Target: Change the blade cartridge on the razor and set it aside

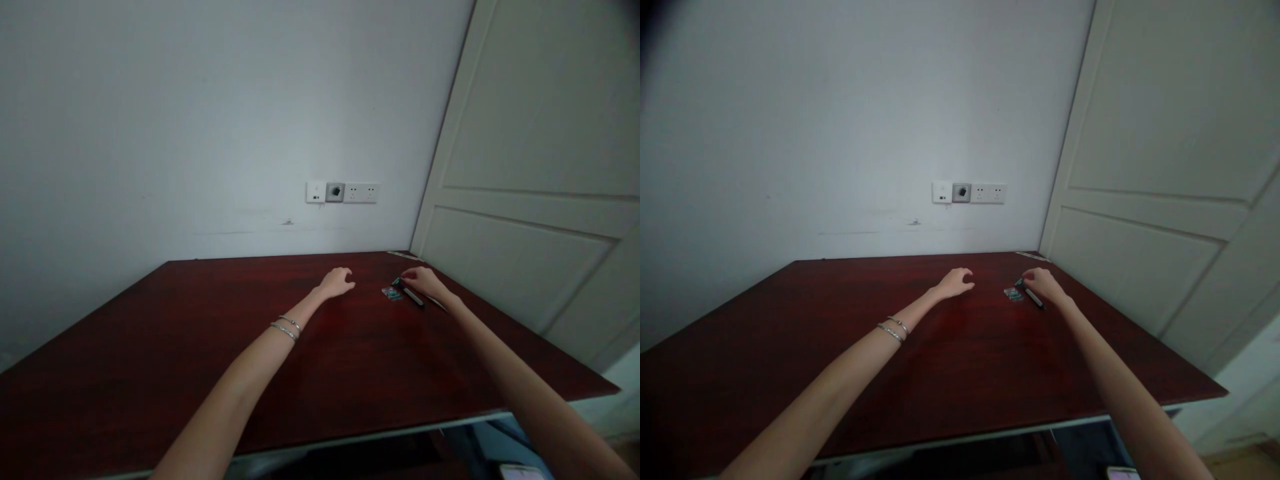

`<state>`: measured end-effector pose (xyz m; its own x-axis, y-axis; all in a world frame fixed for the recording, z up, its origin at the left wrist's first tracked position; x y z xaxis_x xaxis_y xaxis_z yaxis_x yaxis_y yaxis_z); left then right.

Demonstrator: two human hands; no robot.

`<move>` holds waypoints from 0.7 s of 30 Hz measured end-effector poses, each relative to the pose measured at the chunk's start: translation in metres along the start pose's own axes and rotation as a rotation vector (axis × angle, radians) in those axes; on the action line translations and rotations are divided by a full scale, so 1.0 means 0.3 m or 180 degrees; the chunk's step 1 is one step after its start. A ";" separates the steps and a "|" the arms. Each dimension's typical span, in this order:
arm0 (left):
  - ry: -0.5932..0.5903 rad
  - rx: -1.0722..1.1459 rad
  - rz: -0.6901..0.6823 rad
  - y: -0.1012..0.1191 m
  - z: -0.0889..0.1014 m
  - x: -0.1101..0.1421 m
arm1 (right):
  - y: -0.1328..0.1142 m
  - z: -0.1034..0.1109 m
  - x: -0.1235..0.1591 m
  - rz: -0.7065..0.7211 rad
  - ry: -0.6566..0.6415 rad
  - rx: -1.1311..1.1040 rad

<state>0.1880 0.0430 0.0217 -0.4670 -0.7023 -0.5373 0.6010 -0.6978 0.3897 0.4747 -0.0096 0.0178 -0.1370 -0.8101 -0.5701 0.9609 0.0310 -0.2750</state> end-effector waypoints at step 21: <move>0.0074 0.0309 -0.0363 0.192 -0.274 -0.044 | 0.101 -0.074 0.082 -0.0660 -0.0509 0.0117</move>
<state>0.2822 0.0235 -0.0103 -0.5129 -0.6150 -0.5989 0.4789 -0.7840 0.3950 0.4952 -0.0157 -0.0218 -0.2951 -0.8791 -0.3742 0.9247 -0.1643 -0.3433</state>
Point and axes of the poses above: each hand's wrist, its own x-axis away from the middle knuckle, its own z-axis out of the back of the hand, y = z × x, the point moved 1 cm from there along -x, towards the middle knuckle, and after that the axes turned 14 degrees about y, right-handed, at the moved point
